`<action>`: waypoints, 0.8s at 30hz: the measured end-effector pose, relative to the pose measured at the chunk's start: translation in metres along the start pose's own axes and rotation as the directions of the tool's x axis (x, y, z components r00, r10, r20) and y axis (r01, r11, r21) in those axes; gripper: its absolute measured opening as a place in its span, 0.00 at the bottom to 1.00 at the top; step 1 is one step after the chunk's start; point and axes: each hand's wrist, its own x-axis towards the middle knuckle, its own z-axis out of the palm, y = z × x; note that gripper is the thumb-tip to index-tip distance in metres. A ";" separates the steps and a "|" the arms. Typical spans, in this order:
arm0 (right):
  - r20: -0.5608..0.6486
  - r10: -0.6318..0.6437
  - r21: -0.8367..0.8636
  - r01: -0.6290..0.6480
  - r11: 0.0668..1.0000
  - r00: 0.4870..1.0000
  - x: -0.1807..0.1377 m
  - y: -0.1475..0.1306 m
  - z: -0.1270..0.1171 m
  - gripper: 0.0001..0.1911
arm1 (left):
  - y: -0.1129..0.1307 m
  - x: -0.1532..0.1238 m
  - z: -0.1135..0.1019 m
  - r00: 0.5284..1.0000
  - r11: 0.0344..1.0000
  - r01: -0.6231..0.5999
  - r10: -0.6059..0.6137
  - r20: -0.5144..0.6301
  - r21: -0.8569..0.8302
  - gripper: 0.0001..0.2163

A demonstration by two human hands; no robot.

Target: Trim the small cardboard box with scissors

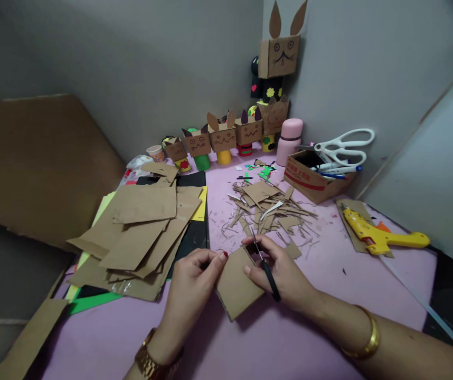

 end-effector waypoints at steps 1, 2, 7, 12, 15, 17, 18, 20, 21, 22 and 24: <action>-0.001 0.003 -0.004 -0.003 1.000 1.000 0.000 0.000 0.000 0.18 | 0.000 0.000 0.000 1.000 1.000 0.008 -0.008 0.004 -0.003 0.11; -0.004 0.002 -0.010 -0.002 1.000 1.000 0.000 0.000 0.000 0.18 | -0.001 0.000 -0.001 1.000 1.000 0.017 -0.017 0.009 -0.011 0.12; -0.011 -0.007 -0.029 0.007 1.000 1.000 -0.001 0.001 0.000 0.18 | -0.006 0.004 -0.008 0.987 0.979 0.105 -0.081 0.141 -0.174 0.17; -0.014 0.011 -0.023 -0.012 1.000 1.000 -0.001 0.001 0.000 0.18 | -0.010 0.007 -0.008 0.983 0.972 0.117 -0.083 0.163 -0.205 0.10; 0.007 0.007 -0.009 -0.007 1.000 1.000 0.000 0.001 -0.001 0.18 | -0.010 0.005 -0.008 0.978 0.965 0.137 -0.096 0.183 -0.225 0.18; 0.017 0.011 0.000 -0.011 1.000 1.000 0.001 0.000 -0.002 0.18 | -0.009 0.002 -0.008 0.958 0.943 0.162 -0.081 0.274 -0.290 0.24; 0.022 0.012 0.005 -0.012 1.000 1.000 0.001 0.000 -0.002 0.18 | -0.008 0.000 -0.009 0.940 0.932 0.172 -0.058 0.336 -0.319 0.26; 0.030 0.008 0.015 -0.008 1.000 1.000 0.001 -0.001 -0.003 0.18 | -0.007 -0.002 -0.011 0.902 0.930 0.166 -0.008 0.432 -0.328 0.30; 0.032 0.003 0.017 -0.004 1.000 0.999 0.001 -0.002 -0.004 0.17 | -0.007 -0.003 -0.012 0.887 0.938 0.153 0.008 0.462 -0.310 0.35; 0.032 -0.002 0.019 0.002 1.000 0.999 0.002 -0.002 -0.004 0.17 | -0.008 -0.003 -0.012 0.874 0.947 0.139 0.020 0.485 -0.289 0.41; 0.026 -0.010 0.021 0.010 1.000 1.000 0.002 -0.003 -0.004 0.16 | -0.011 -0.002 -0.014 0.854 0.953 0.123 0.040 0.518 -0.277 0.47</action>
